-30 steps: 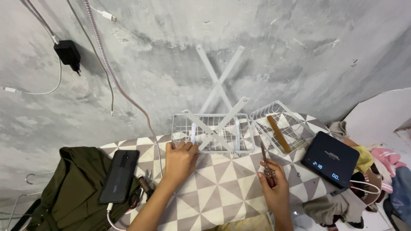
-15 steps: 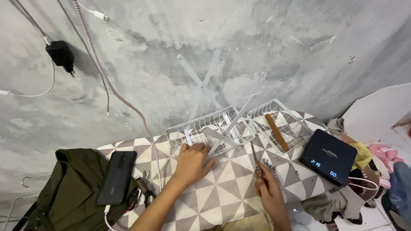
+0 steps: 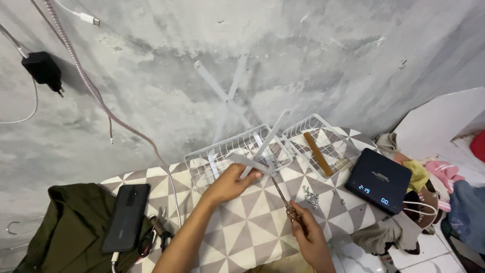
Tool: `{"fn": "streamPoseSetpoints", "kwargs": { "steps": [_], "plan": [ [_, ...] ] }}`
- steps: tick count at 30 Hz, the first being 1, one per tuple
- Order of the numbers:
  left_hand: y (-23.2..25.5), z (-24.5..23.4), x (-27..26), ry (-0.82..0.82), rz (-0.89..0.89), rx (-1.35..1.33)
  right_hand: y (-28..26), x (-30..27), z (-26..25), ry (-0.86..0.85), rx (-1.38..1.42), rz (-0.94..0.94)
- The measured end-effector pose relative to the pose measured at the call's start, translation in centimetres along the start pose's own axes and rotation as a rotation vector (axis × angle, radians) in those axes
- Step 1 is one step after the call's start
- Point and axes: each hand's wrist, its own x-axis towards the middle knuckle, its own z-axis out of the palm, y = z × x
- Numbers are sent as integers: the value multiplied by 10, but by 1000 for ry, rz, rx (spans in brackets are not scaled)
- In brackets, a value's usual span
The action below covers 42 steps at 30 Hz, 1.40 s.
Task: The person assembles a white wire dish rack on a patterned table using a screwdriver and small hardware. They attach vertical supports to the wire basket, tighten screws, and reposition the rack to continue assembly.
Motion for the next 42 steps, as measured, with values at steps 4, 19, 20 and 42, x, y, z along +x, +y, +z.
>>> {"fn": "streamPoseSetpoints", "kwargs": {
  "steps": [4, 19, 20, 42],
  "plan": [
    [-23, -27, 6, -278, -10, -305, 2, 0, 1, 34, 34, 6],
    [-46, -8, 55, -300, 50, 185, 1, -2, 2, 128, 12, 15],
    [-46, -6, 59, -310, 75, 199, 1, -1, 3, 128, 8, 20],
    [-31, 3, 54, -208, 54, 151, -21, -5, 4, 224, -334, -76]
  ]
}}
